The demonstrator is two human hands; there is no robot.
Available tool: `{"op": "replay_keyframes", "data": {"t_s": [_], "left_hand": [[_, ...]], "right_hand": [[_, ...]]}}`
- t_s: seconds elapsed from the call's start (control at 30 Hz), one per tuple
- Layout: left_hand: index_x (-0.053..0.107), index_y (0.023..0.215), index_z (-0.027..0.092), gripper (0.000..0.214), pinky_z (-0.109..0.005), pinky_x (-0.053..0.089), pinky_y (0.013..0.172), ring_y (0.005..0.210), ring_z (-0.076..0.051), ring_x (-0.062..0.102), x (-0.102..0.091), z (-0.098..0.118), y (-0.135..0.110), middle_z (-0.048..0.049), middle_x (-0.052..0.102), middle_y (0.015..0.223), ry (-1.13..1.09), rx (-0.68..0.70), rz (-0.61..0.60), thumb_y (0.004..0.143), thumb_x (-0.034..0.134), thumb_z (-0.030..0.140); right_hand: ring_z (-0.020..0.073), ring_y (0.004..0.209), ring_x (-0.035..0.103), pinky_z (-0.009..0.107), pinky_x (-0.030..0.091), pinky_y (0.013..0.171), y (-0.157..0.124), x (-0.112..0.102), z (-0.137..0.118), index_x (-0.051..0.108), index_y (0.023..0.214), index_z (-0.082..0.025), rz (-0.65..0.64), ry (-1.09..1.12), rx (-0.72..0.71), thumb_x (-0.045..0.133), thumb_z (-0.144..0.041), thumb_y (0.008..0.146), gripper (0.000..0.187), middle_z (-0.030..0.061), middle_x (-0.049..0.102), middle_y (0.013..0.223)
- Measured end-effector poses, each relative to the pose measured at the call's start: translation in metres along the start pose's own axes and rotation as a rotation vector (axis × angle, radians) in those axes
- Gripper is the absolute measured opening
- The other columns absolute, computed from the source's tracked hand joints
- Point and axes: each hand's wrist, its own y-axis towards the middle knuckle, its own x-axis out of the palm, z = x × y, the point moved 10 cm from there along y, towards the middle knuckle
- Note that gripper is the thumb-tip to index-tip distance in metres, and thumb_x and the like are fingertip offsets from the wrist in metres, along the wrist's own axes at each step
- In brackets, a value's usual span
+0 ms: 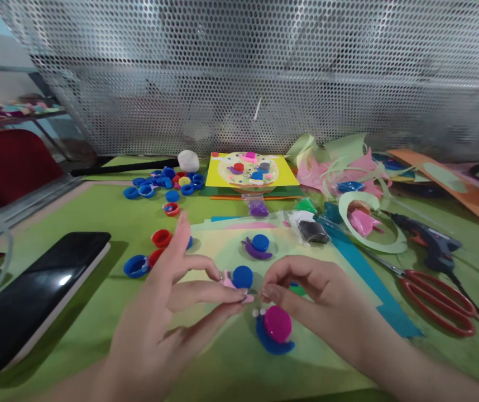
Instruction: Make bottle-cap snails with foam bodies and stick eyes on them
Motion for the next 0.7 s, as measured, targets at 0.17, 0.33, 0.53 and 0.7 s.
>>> {"op": "replay_keyframes", "data": {"t_s": [0.17, 0.33, 0.53, 0.7], "left_hand": [[0.066, 0.077, 0.034, 0.008, -0.021, 0.047, 0.088, 0.079, -0.012, 0.063, 0.002, 0.020, -0.001, 0.0119, 0.069, 0.058, 0.083, 0.220, -0.022, 0.077, 0.065, 0.026], [0.066, 0.072, 0.033, 0.007, -0.021, 0.047, 0.082, 0.077, -0.013, 0.060, -0.001, 0.024, 0.001, 0.0109, 0.069, 0.057, 0.157, 0.250, -0.005, 0.077, 0.065, 0.029], [0.064, 0.064, 0.029, 0.016, -0.025, 0.039, 0.086, 0.078, -0.014, 0.057, 0.000, 0.026, -0.003, 0.0072, 0.068, 0.068, 0.200, 0.303, -0.022, 0.080, 0.062, 0.028], [0.067, 0.076, 0.025, 0.012, -0.027, 0.033, 0.093, 0.083, -0.014, 0.056, 0.004, 0.033, -0.006, 0.0036, 0.069, 0.075, 0.163, 0.362, -0.036, 0.081, 0.060, 0.017]], "right_hand": [[0.0125, 0.060, 0.054, 0.022, 0.046, 0.054, 0.001, -0.005, -0.002, 0.061, 0.063, -0.021, 0.028, -0.009, 0.011, 0.063, -0.028, 0.071, 0.010, -0.0019, 0.062, 0.060], [0.0121, 0.062, 0.058, 0.020, 0.048, 0.058, 0.002, 0.001, 0.002, 0.066, 0.068, -0.023, -0.033, -0.008, 0.012, 0.066, -0.026, 0.070, 0.004, -0.0026, 0.066, 0.064], [0.0117, 0.062, 0.060, 0.020, 0.046, 0.056, 0.001, 0.002, -0.007, 0.066, 0.066, -0.022, -0.025, -0.080, -0.030, 0.060, -0.026, 0.075, 0.012, -0.0025, 0.069, 0.066], [0.0100, 0.055, 0.055, 0.019, 0.042, 0.050, 0.000, 0.000, -0.015, 0.058, 0.061, -0.020, -0.011, -0.130, -0.077, 0.057, -0.028, 0.077, 0.018, -0.0027, 0.062, 0.059]]}}
